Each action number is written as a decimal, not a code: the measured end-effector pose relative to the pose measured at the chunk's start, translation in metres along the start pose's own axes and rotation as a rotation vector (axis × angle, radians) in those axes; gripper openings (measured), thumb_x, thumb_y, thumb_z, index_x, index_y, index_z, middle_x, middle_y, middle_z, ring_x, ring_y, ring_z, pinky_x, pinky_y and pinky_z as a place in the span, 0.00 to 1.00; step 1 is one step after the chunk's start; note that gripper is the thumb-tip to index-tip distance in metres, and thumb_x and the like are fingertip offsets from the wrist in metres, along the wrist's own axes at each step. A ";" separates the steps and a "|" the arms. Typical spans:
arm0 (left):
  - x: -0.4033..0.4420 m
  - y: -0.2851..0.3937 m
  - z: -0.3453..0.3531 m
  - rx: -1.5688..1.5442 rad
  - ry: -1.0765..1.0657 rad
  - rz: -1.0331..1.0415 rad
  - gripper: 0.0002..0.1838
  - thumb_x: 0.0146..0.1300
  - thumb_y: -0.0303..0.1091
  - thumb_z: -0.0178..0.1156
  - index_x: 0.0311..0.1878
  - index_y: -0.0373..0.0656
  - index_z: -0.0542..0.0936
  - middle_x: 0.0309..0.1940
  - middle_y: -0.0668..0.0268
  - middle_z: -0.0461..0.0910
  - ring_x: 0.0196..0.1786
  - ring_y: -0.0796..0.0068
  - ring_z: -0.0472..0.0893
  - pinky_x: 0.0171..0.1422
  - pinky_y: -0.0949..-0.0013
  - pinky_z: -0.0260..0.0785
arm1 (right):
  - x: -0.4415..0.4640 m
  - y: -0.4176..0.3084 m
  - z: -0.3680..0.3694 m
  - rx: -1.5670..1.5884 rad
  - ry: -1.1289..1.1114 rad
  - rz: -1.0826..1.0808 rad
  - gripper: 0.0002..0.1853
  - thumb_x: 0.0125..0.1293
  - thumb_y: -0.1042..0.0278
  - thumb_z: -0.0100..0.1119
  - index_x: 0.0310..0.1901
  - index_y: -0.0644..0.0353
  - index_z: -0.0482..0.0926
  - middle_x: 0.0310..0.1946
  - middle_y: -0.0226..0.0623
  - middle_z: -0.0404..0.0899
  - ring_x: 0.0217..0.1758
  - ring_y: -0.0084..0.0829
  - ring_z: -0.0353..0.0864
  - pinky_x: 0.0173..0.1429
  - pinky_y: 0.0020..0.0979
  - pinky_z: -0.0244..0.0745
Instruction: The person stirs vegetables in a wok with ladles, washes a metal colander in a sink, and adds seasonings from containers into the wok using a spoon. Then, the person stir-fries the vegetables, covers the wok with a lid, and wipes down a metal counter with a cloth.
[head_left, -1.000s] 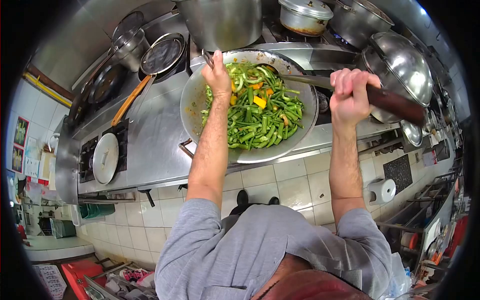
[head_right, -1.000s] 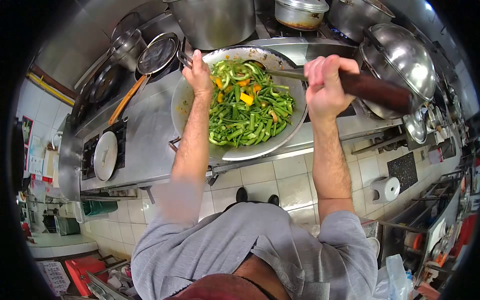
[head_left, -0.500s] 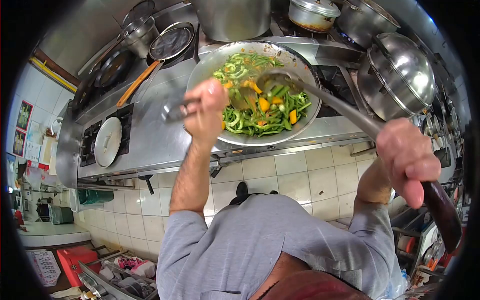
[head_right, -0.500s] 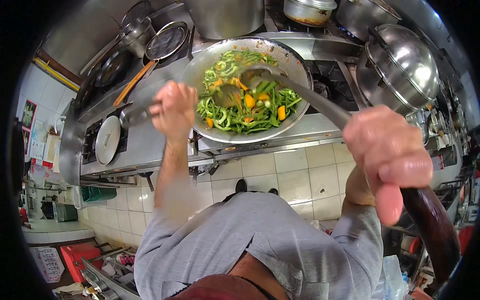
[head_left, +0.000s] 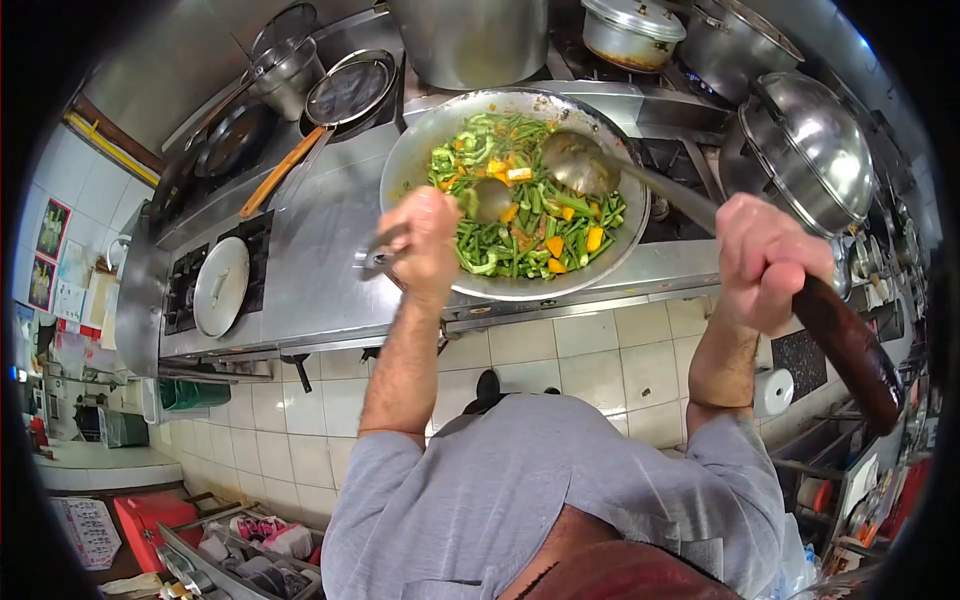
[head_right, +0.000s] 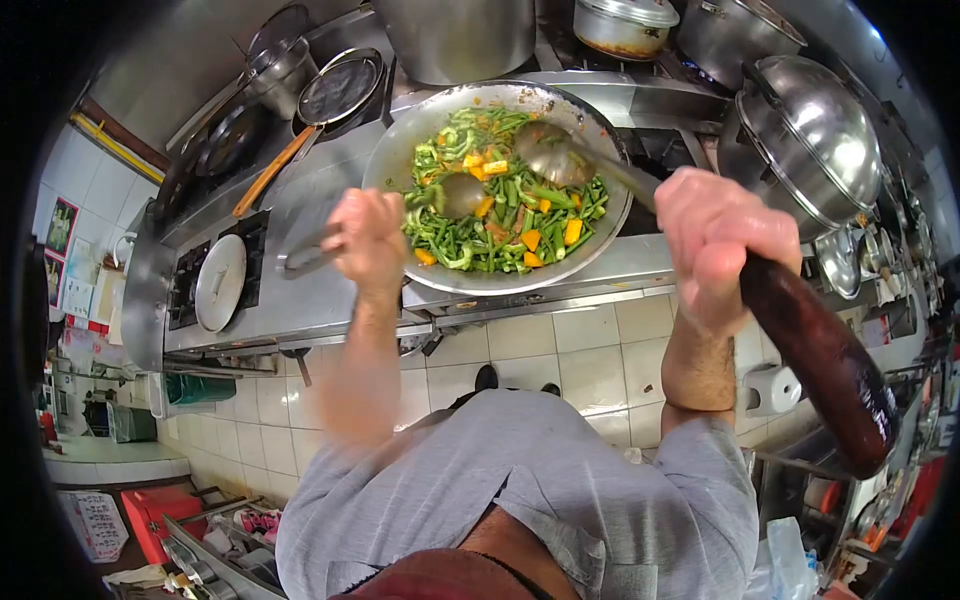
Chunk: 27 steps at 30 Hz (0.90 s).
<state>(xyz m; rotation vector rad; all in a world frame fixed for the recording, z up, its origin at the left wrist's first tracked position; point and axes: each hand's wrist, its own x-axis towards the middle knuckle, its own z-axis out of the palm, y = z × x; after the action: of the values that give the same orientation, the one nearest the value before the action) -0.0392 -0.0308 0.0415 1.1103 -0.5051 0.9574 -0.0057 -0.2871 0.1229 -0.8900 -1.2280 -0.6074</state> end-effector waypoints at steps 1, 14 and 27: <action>0.011 0.004 -0.008 0.016 0.025 -0.015 0.17 0.63 0.30 0.47 0.17 0.47 0.58 0.13 0.76 0.51 0.16 0.83 0.49 0.20 0.73 0.42 | 0.006 0.008 -0.001 -0.053 -0.047 -0.003 0.17 0.62 0.61 0.54 0.23 0.64 0.64 0.14 0.31 0.66 0.14 0.24 0.62 0.20 0.27 0.59; 0.075 -0.179 -0.107 0.788 0.353 0.006 0.24 0.63 0.42 0.51 0.14 0.39 0.64 0.10 0.74 0.59 0.16 0.80 0.58 0.21 0.68 0.51 | -0.046 0.211 0.006 -0.394 -0.026 0.009 0.10 0.53 0.75 0.63 0.28 0.61 0.69 0.17 0.36 0.72 0.19 0.27 0.72 0.23 0.25 0.67; 0.096 -0.249 -0.115 0.037 0.856 -0.347 0.20 0.59 0.40 0.55 0.15 0.47 0.62 0.09 0.76 0.58 0.11 0.84 0.58 0.14 0.76 0.49 | -0.086 0.212 -0.121 0.095 1.022 0.360 0.20 0.65 0.57 0.49 0.17 0.53 0.59 0.11 0.26 0.55 0.14 0.24 0.55 0.28 0.34 0.61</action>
<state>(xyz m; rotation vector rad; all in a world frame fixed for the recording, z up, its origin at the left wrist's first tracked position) 0.2093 0.0801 -0.0605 0.6899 0.3918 1.0270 0.2082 -0.2807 -0.0231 -0.5574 -0.1649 -0.5820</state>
